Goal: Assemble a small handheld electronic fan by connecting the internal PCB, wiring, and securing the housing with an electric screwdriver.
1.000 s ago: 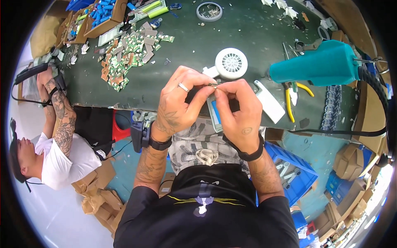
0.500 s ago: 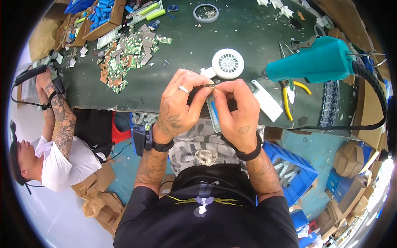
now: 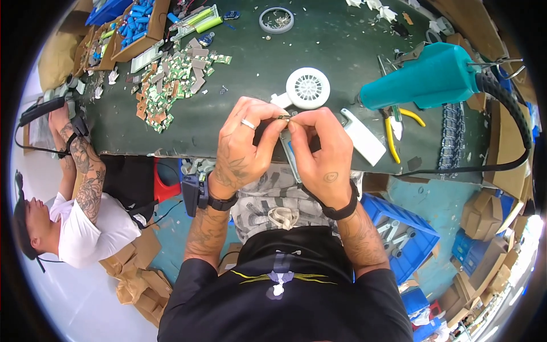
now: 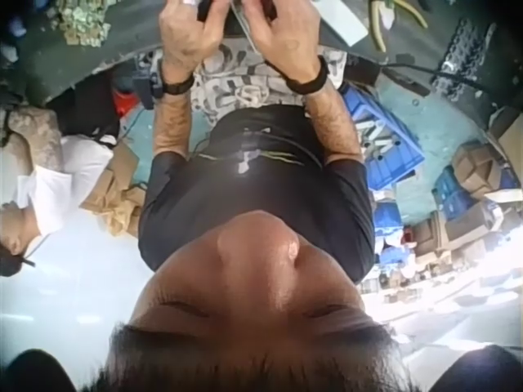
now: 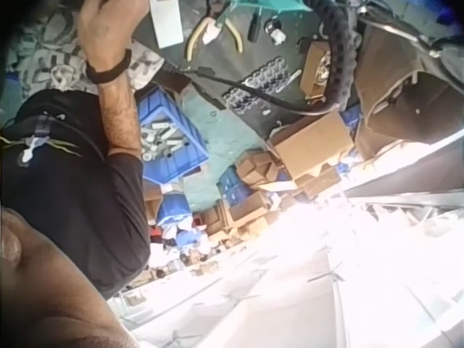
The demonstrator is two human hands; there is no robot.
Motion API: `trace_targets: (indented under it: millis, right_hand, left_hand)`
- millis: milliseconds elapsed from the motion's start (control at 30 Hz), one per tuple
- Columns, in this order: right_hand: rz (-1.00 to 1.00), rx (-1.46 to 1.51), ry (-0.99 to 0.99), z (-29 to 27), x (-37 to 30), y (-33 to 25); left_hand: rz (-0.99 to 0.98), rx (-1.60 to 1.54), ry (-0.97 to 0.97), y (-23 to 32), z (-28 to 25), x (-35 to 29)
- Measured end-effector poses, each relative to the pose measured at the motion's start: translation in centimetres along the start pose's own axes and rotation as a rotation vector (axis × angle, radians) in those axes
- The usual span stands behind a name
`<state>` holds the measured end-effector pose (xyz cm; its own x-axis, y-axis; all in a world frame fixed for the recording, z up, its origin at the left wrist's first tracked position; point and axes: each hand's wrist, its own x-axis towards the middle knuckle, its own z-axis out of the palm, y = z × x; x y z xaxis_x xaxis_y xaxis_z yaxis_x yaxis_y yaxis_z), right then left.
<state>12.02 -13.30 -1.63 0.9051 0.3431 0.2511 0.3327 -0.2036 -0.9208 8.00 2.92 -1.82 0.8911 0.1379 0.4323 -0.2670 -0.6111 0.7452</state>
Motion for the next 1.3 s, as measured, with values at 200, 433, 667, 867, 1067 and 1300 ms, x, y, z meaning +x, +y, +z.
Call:
trace_targets:
  millis: [200,433,667,867,1067,1300]
  right_hand:
    - [-0.018,0.006,0.033,-0.4,-0.1,0.0]
    - [-0.091,-0.498,0.23,-9.0,-1.1,-0.8]
    - [0.052,-0.933,0.011,-14.0,-0.5,0.6]
    - [-0.052,-0.875,0.166,-14.9,1.0,-0.3]
    - [0.144,-0.577,0.235,-16.1,0.8,-2.6]
    - [0.148,0.596,0.02,-13.8,-4.0,-3.0]
  left_hand:
    - [-0.03,-0.031,-0.016,0.3,0.0,0.4]
    - [-0.173,-0.238,0.0,-0.8,-0.2,-0.7]
    - [-0.211,-0.296,-0.002,-0.5,0.1,-0.8]
    - [-0.242,-0.41,-0.005,-0.6,0.1,-0.7]
    - [-0.271,-0.412,0.004,-0.6,-0.5,-1.1]
    - [-0.273,-0.48,0.009,-0.6,0.1,-0.7]
